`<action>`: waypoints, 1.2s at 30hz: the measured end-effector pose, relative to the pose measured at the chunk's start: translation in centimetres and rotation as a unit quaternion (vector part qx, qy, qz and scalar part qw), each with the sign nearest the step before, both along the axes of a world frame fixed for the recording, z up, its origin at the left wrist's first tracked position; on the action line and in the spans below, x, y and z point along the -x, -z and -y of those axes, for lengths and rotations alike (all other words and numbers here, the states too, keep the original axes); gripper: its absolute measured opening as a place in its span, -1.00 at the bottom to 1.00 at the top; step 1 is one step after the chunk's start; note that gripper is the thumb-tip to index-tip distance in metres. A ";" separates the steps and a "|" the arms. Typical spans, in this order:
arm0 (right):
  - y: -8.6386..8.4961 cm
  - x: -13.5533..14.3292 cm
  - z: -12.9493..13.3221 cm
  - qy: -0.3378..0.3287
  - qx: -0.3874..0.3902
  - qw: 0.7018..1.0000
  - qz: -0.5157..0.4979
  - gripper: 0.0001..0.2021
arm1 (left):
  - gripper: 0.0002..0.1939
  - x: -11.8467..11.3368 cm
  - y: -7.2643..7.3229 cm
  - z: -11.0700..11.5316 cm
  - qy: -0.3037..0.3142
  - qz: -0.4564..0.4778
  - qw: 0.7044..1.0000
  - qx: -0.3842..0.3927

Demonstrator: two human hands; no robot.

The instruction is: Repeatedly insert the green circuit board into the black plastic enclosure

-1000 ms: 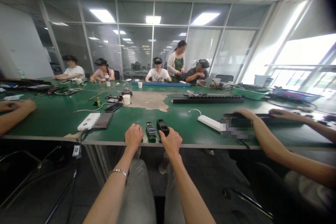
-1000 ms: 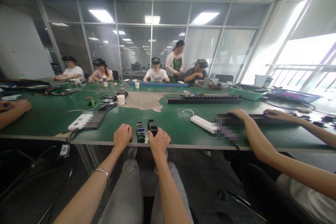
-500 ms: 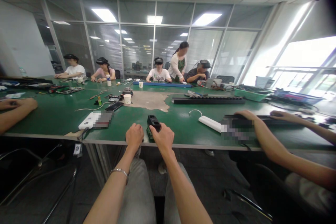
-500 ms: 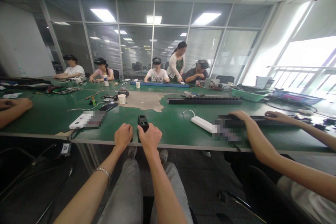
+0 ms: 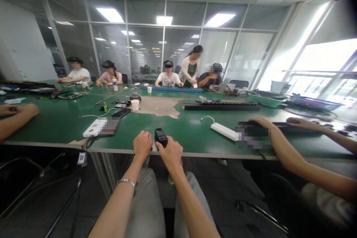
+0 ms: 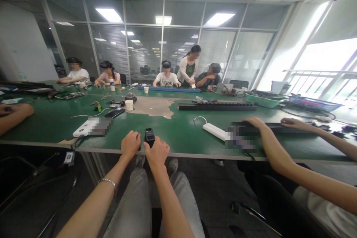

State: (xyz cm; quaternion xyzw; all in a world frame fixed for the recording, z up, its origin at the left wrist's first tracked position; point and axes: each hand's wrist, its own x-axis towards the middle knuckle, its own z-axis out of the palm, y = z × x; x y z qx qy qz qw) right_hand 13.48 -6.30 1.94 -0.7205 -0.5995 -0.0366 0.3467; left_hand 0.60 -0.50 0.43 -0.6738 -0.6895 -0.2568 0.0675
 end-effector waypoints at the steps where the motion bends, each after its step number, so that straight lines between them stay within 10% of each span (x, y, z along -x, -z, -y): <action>1: 0.3 0.0 0.2 -0.001 -0.001 1.000 0.000 -0.57 | -0.64 0.0 0.0 0.0 0.001 0.000 1.000 0.000; 12: 1.1 -0.1 -0.1 -0.007 -0.025 0.999 -0.028 -0.36 | -0.65 0.0 -0.1 0.1 0.006 0.003 1.000 0.001; 19: 0.1 0.4 -0.5 -0.018 -0.009 0.999 -0.042 -0.65 | -0.66 0.0 -0.4 0.3 -0.002 0.004 1.000 0.004; 36: -1.0 -4.3 -2.3 0.024 -0.037 0.997 -0.061 -0.57 | -0.64 -0.1 -0.1 0.1 -0.004 0.005 1.000 -0.001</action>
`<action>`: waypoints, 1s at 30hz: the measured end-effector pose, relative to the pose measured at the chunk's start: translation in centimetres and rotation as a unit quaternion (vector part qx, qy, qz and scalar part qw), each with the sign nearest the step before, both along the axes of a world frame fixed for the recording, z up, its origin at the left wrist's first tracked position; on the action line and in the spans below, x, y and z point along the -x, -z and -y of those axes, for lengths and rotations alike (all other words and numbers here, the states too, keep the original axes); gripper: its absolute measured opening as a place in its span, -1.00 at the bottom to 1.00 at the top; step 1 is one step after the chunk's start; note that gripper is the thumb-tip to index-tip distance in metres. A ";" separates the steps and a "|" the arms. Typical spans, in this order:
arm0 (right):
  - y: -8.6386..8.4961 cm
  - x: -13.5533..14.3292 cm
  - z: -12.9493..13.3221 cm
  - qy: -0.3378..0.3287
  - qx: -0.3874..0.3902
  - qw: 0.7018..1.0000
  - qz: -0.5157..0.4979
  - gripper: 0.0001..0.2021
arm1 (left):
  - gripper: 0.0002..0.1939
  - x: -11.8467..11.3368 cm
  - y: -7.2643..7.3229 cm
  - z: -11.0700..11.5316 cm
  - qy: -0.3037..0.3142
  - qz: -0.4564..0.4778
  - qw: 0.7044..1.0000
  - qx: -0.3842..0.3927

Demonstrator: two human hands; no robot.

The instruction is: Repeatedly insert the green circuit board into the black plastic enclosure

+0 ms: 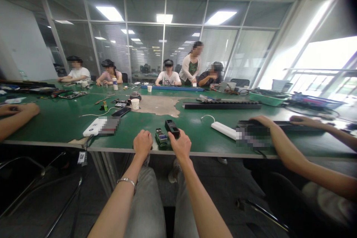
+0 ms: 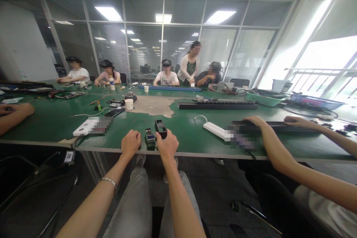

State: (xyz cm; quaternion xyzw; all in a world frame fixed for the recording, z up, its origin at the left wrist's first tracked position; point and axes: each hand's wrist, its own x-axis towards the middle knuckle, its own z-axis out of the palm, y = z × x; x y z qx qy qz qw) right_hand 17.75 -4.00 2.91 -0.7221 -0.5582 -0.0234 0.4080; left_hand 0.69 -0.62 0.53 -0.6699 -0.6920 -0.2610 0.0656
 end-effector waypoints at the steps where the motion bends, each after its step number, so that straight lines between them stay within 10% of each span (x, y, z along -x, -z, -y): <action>1: 0.3 -0.2 0.0 0.008 0.007 1.000 0.001 -0.57 | -0.64 0.0 0.0 0.0 0.001 0.000 1.000 0.000; 14: 2.0 -1.2 1.0 0.031 0.054 0.998 0.034 -0.28 | -0.65 0.1 -0.2 0.1 0.002 0.000 1.000 0.003; 30: -1.1 0.9 1.0 -0.039 0.031 0.998 0.027 -0.54 | -0.65 -0.1 -0.5 0.4 -0.002 0.014 1.000 0.002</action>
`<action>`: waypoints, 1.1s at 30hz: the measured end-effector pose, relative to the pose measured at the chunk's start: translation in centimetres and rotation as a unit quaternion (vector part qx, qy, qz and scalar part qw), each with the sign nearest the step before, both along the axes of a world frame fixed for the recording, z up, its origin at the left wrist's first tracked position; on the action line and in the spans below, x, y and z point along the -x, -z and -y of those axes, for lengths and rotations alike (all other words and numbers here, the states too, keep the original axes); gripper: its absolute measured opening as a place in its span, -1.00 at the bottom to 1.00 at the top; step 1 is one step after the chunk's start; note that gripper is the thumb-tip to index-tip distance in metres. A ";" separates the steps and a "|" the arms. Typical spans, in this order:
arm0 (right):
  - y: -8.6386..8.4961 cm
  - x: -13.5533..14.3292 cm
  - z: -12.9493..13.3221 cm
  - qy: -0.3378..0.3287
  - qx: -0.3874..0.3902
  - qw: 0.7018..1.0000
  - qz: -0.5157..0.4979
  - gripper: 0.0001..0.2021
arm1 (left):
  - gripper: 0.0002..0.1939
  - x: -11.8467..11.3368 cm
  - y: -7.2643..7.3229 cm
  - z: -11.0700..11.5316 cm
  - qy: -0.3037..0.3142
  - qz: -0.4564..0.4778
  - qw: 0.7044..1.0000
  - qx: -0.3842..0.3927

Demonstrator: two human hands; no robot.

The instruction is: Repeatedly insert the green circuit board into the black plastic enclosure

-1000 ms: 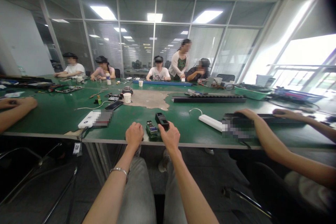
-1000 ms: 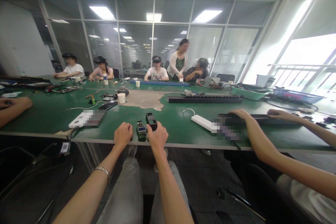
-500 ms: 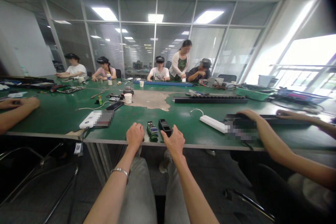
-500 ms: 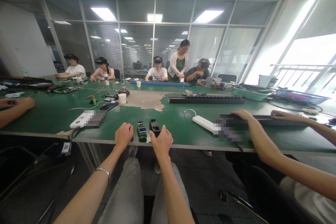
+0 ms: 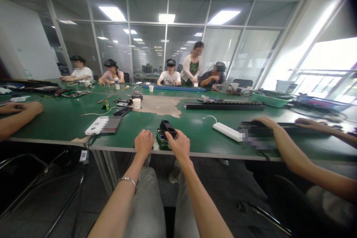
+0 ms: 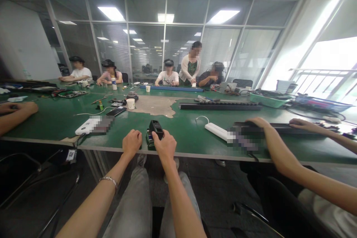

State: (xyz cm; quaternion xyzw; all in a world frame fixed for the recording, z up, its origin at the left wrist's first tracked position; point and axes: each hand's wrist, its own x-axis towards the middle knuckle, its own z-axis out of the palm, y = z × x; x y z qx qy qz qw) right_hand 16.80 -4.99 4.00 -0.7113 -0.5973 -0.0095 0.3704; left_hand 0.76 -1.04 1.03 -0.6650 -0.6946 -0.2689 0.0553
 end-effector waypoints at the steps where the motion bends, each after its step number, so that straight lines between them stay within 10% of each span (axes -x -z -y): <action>1: -0.2 0.6 0.0 -0.005 -0.001 1.000 0.002 -0.54 | -0.66 0.0 0.0 0.0 0.001 0.003 1.000 -0.002; 15: 1.5 2.3 0.4 -0.035 0.032 0.998 0.038 -0.56 | -0.68 0.6 0.4 -0.5 0.017 0.075 0.997 0.013; 33: 5.5 2.9 -0.2 -0.062 -0.119 0.989 -0.056 -0.54 | -0.74 2.7 0.7 -1.9 0.063 0.137 0.988 0.013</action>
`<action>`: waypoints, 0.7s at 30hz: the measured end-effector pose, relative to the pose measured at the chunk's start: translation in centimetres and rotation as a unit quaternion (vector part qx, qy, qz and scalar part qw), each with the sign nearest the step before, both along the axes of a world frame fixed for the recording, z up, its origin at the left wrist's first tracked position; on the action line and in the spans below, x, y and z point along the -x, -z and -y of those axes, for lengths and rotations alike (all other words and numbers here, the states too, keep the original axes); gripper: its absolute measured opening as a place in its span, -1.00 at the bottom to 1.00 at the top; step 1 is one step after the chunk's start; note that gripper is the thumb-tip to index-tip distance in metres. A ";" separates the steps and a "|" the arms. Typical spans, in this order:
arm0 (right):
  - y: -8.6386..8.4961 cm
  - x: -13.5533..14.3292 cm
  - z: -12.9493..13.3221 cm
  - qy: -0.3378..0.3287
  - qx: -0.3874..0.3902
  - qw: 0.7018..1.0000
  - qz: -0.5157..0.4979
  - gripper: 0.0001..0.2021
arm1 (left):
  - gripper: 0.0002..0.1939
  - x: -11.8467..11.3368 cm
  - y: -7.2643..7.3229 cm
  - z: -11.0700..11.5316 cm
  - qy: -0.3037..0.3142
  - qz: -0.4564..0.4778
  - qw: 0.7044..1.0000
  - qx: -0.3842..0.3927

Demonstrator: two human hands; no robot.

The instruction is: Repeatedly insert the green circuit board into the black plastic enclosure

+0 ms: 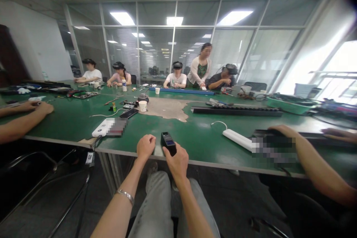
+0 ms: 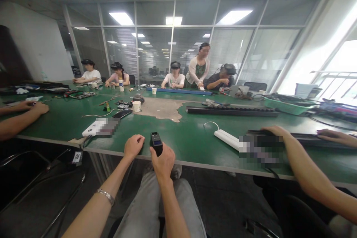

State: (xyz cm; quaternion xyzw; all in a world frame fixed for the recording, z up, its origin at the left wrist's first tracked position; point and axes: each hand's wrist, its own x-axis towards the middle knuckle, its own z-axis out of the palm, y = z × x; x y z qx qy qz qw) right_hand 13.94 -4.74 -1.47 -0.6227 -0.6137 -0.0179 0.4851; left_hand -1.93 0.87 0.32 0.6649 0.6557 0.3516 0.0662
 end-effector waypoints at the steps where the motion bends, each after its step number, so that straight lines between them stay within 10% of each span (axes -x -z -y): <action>1: -0.1 0.0 0.0 -0.003 0.001 1.000 0.000 -0.58 | -0.74 -0.2 0.1 0.1 -0.001 -0.006 1.000 -0.002; 21: -4.2 -3.2 -0.7 0.025 -0.027 0.995 -0.095 -0.53 | -0.74 -0.6 -0.2 0.1 -0.003 -0.029 1.000 -0.011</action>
